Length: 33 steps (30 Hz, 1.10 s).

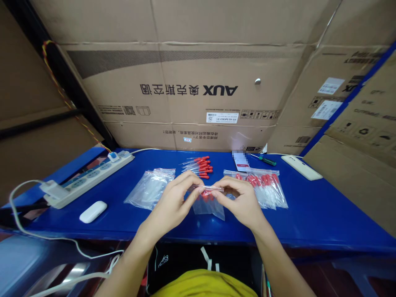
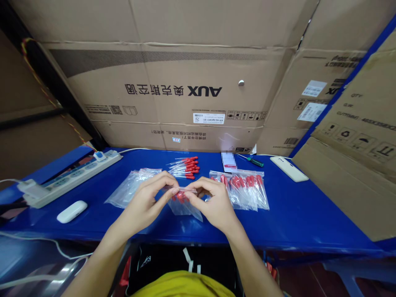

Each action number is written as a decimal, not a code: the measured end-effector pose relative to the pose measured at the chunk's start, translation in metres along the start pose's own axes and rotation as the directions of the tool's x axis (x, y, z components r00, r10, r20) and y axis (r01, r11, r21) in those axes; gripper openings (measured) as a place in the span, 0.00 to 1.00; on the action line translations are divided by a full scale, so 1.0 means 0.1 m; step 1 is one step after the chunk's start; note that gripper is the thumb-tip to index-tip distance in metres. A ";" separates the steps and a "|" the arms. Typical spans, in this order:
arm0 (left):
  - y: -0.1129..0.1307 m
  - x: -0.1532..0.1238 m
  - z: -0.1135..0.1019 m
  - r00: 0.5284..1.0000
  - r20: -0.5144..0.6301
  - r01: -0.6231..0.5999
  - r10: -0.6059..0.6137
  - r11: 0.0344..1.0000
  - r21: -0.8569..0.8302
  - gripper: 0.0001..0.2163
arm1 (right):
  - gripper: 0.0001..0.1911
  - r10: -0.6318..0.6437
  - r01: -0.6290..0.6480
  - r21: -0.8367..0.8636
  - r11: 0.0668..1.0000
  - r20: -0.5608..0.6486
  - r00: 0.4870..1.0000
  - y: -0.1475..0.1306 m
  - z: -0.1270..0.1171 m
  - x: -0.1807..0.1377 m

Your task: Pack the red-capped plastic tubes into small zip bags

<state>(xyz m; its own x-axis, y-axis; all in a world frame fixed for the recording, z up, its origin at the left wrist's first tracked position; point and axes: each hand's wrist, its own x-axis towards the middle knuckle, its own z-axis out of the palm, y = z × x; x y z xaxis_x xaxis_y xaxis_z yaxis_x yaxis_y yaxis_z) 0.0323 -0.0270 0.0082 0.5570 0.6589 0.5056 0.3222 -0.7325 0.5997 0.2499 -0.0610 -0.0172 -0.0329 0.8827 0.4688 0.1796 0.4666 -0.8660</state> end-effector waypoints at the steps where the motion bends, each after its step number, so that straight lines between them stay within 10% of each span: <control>1: 0.01 0.00 0.00 1.000 0.001 -0.011 0.011 1.000 0.009 0.09 | 0.03 -0.006 0.006 0.001 1.000 0.006 1.000 -0.01 0.01 0.00; 16: 0.05 -0.01 0.04 0.996 0.063 -0.075 0.065 0.983 0.167 0.08 | 0.04 -0.023 0.031 -0.124 0.992 0.065 0.998 -0.04 0.01 -0.01; 33: -0.08 0.04 -0.08 0.998 -0.026 0.060 -0.061 0.997 -0.039 0.10 | 0.07 -0.056 0.049 -0.175 0.983 -0.032 0.998 0.06 -0.11 0.03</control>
<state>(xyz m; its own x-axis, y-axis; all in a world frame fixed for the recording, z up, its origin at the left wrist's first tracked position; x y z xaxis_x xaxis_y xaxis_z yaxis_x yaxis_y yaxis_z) 0.0256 -0.0175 0.0108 0.5163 0.7063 0.4843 0.3244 -0.6846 0.6527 0.2618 -0.0562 -0.0193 -0.0111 0.8532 0.5215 0.3467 0.4925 -0.7983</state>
